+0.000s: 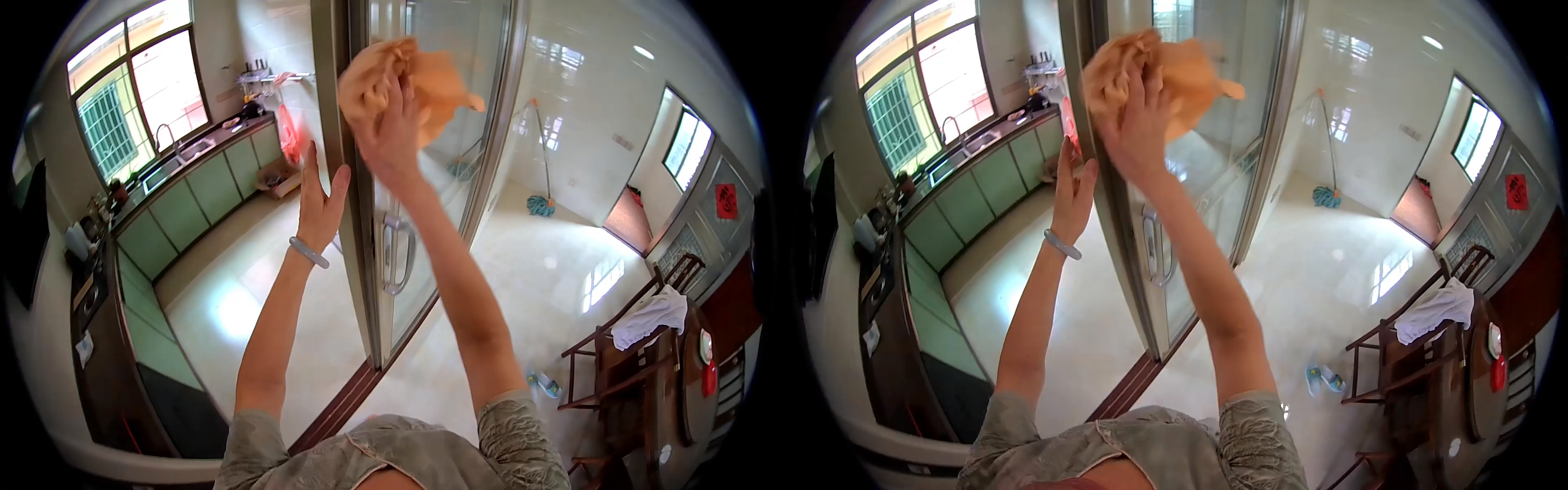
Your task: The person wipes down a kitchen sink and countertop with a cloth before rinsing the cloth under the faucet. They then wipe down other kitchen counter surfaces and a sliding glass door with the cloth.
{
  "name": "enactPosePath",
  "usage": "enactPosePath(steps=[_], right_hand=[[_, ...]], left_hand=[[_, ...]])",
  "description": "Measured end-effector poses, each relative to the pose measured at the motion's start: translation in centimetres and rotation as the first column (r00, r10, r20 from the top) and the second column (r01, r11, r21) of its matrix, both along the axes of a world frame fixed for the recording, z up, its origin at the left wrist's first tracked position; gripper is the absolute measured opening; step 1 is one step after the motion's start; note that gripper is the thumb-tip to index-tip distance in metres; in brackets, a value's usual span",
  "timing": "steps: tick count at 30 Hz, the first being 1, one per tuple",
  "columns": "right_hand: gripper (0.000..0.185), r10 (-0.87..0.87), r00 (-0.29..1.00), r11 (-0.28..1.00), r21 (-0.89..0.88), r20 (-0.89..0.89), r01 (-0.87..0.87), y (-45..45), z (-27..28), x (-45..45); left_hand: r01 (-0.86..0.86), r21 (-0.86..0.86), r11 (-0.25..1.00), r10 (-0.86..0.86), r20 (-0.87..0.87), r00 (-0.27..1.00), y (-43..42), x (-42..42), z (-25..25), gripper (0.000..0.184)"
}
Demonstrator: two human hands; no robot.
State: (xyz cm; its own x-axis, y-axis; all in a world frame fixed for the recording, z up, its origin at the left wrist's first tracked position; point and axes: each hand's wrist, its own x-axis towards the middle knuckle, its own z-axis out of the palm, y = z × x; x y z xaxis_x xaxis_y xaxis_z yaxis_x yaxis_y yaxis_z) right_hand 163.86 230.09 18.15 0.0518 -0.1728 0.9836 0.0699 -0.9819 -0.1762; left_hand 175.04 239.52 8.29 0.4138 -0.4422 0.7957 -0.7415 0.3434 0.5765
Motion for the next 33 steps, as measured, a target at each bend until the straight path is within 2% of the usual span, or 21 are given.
enactPosePath(steps=[1, 3, 5, 6, 8, 9, 11, 13, 14, 15, 16, 19, 20, 22, 24, 25, 27, 28, 29, 31, 33], right_hand=[[0.070, -0.031, 0.997, 0.999, -0.036, 0.070, 0.033, -0.5, -1.5, 1.4], [0.060, 0.047, 0.999, 0.999, -0.007, 0.017, -0.047, -1.2, -4.1, 0.6], [0.045, -0.101, 0.979, 0.994, -0.055, -0.174, 0.093, -3.3, -8.3, 0.7], [0.041, 0.062, 0.964, 0.990, 0.136, -0.257, -0.027, -3.6, -9.8, 0.0], [0.037, 0.244, 0.921, 0.938, 0.315, -0.304, -0.144, -6.0, -12.0, 0.0], [0.036, 0.477, 0.878, 0.711, 0.599, -0.025, -0.369, -8.1, -13.2, 0.8], [0.036, 0.599, 0.743, 0.360, 0.729, 0.297, -0.582, -11.2, -12.5, 1.5], [0.037, 0.354, 0.919, 0.675, 0.633, 0.174, -0.379, -15.0, -9.4, 2.2], [0.033, 0.321, 0.908, 0.680, 0.601, 0.270, -0.419, -14.6, -7.1, 3.2], [0.030, 0.347, 0.926, 0.795, 0.477, 0.147, -0.374, -15.4, -5.4, 3.6], [0.029, 0.524, 0.846, 0.737, 0.448, 0.094, -0.506, -11.9, -1.5, 1.6], [0.035, 0.549, 0.831, 0.835, 0.024, -0.087, -0.550, -9.2, 3.1, 0.7], [0.041, 0.222, 0.974, 0.945, -0.234, -0.055, -0.228, -9.8, 3.5, 1.7], [0.048, -0.106, 0.992, 0.884, -0.449, 0.070, 0.126, -12.2, 4.2, 1.6], [0.055, 0.076, 0.982, 0.794, -0.585, -0.176, -0.166, -16.0, 5.9, 0.1], [0.058, 0.129, 0.955, 0.746, -0.609, -0.267, -0.270, -18.5, 6.4, -0.1], [0.061, 0.547, 0.633, 0.746, -0.026, -0.548, -0.666, -26.3, 6.3, 2.7], [0.061, 0.361, 0.860, 0.831, -0.294, -0.360, -0.472, -28.8, 7.2, 1.7], [0.060, 0.173, 0.980, 0.847, -0.493, -0.093, -0.197, -31.2, 8.3, 0.7], [0.052, -0.048, 0.983, 0.974, -0.210, 0.180, 0.086, -35.4, 10.9, 1.4], [0.049, -0.014, 0.988, 0.994, -0.102, 0.152, 0.030, -38.0, 12.4, 1.8]], left_hand=[[0.012, -0.070, 0.998, -0.010, 0.035, 0.999, -1.1, -0.4, 0.8, 0.072], [0.160, -0.130, 0.978, -0.169, -0.055, 0.984, -2.1, -2.0, 1.8, 0.088], [-0.057, -0.106, 0.993, 0.063, 0.046, 0.997, -3.2, -2.2, 1.1, 0.105], [-0.103, -0.097, 0.990, 0.108, 0.050, 0.993, -3.2, -2.4, 1.1, 0.106], [-0.163, -0.104, 0.981, 0.169, 0.060, 0.984, -3.4, -3.4, 1.2, 0.107], [-0.244, -0.080, 0.967, 0.249, 0.071, 0.966, -3.5, -4.0, 1.4, 0.103], [-0.339, -0.076, 0.938, 0.345, 0.085, 0.935, -3.5, -4.9, 1.6, 0.099], [-0.310, -0.089, 0.947, 0.311, -0.007, 0.951, -4.1, -5.3, 1.8, 0.098], [-0.351, -0.112, 0.930, 0.351, -0.019, 0.936, -4.7, -5.3, 1.5, 0.096], [-0.360, -0.139, 0.923, 0.361, -0.016, 0.932, -5.0, -5.3, 1.4, 0.096], [-0.352, -0.133, 0.927, 0.349, -0.048, 0.936, -5.1, -5.2, 1.2, 0.095], [-0.330, -0.141, 0.933, 0.313, -0.133, 0.941, -5.2, -5.2, 0.9, 0.092], [-0.324, -0.137, 0.936, 0.304, -0.150, 0.941, -5.2, -5.2, 0.7, 0.091], [-0.310, -0.086, 0.947, 0.285, -0.224, 0.932, -4.8, -4.6, -0.4, 0.090], [-0.327, -0.008, 0.945, 0.313, -0.266, 0.912, -4.7, -4.3, -0.4, 0.091], [-0.312, -0.193, 0.930, 0.273, -0.206, 0.940, -5.6, -4.6, 0.0, 0.091], [-0.361, -0.113, 0.926, 0.325, -0.251, 0.912, -5.3, -5.7, 0.8, 0.090], [-0.373, -0.120, 0.920, 0.335, -0.253, 0.908, -5.6, -5.6, 0.7, 0.090], [-0.361, -0.146, 0.921, 0.318, -0.254, 0.913, -5.7, -5.4, 0.5, 0.089], [-0.368, -0.170, 0.914, 0.317, -0.265, 0.911, -6.1, -5.6, 0.3, 0.088], [-0.390, -0.167, 0.906, 0.347, -0.237, 0.907, -6.1, -5.9, 0.3, 0.088]])
